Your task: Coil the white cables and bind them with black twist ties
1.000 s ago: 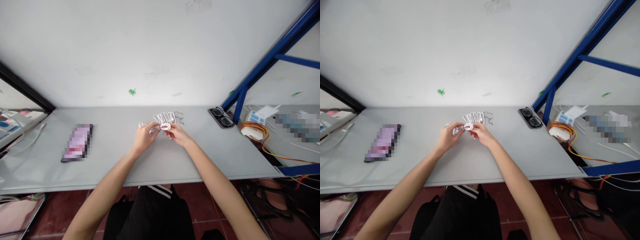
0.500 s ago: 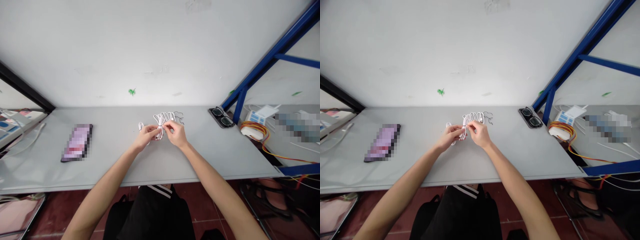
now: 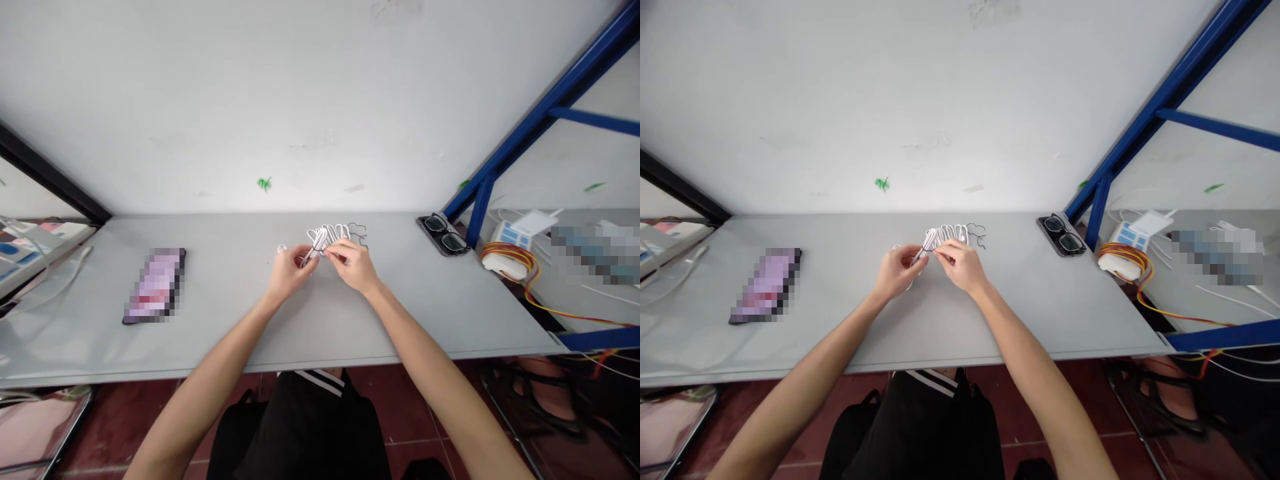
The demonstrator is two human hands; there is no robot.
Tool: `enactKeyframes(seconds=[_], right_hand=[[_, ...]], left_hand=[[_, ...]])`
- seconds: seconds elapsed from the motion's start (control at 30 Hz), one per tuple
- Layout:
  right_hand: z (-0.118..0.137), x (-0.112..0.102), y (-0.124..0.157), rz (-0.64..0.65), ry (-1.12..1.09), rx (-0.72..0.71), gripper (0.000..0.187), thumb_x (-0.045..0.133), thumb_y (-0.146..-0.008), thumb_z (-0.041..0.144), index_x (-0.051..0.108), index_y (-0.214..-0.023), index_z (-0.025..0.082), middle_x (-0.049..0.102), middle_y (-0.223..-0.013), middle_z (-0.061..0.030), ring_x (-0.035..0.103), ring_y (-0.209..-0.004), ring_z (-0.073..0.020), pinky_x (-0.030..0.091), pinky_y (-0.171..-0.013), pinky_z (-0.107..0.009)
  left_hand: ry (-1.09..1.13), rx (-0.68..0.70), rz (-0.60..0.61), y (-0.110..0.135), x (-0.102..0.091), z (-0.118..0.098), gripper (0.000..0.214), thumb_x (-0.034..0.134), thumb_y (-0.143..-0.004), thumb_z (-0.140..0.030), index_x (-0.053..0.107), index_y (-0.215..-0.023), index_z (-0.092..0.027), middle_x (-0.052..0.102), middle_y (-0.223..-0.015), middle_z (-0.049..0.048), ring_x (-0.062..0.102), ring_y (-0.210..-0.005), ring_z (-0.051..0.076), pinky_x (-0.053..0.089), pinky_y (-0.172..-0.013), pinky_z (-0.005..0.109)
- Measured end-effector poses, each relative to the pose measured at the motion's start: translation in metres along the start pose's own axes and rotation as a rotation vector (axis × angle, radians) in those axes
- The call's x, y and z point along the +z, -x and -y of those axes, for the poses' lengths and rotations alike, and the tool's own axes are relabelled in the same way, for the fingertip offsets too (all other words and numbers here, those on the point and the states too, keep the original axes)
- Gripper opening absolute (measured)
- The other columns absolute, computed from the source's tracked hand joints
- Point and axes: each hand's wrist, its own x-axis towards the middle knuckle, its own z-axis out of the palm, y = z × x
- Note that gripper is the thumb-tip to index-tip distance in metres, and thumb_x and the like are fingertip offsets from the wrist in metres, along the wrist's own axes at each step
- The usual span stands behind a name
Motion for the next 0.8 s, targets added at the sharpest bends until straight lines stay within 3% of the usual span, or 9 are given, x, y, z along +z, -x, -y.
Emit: enactKeyframes(seconds=[0.17,0.37,0.57,0.7,0.8], right_hand=[[-0.003,-0.005,0.001,0.047,0.194,-0.130,0.022,0.051,-0.093,0.025,0.072,-0.085,0.024,0.068,-0.091,-0.0058,0.058,-0.075,-0.0164,0.041,-0.065,-0.030],[0.001,-0.007,-0.002,0.031,0.413,-0.209,0.031,0.044,-0.094,0.019,0.070,-0.078,0.023,0.067,-0.082,-0.0058,0.055,-0.072,-0.0162,0.036,-0.064,-0.030],[0.005,-0.002,0.000,-0.009,0.428,-0.269,0.030,0.046,-0.094,0.017,0.067,-0.075,0.022,0.067,-0.077,-0.0048,0.056,-0.070,-0.0147,0.038,-0.063,-0.028],[0.004,0.003,0.001,-0.166,0.361,-0.292,0.023,0.049,-0.094,0.018,0.066,-0.078,0.021,0.067,-0.078,-0.0038,0.058,-0.070,-0.0138,0.041,-0.062,-0.026],[0.002,0.003,-0.001,-0.255,0.237,-0.211,0.020,0.051,-0.093,0.021,0.065,-0.080,0.021,0.067,-0.079,-0.0040,0.059,-0.071,-0.0143,0.044,-0.063,-0.027]], left_hand=[[-0.052,0.035,0.007,0.001,0.001,0.000,0.025,0.059,-0.080,-0.036,0.072,-0.091,-0.017,0.063,-0.067,-0.0003,0.049,-0.054,0.010,0.038,-0.052,0.024],[-0.016,-0.005,-0.033,0.001,0.005,0.004,0.026,0.062,-0.078,-0.037,0.073,-0.091,-0.017,0.067,-0.070,0.0016,0.056,-0.058,0.013,0.042,-0.053,0.024],[0.096,-0.083,-0.022,-0.001,0.004,0.002,0.028,0.060,-0.079,-0.036,0.072,-0.091,-0.014,0.070,-0.071,0.0041,0.063,-0.064,0.015,0.046,-0.057,0.024],[-0.154,-0.012,-0.050,0.000,0.002,0.001,0.026,0.060,-0.079,-0.033,0.073,-0.092,-0.016,0.072,-0.075,0.0031,0.061,-0.064,0.014,0.044,-0.061,0.024],[-0.392,0.069,-0.002,0.001,0.000,0.001,0.023,0.059,-0.079,-0.029,0.074,-0.094,-0.021,0.073,-0.079,0.0020,0.061,-0.065,0.014,0.042,-0.065,0.026]])
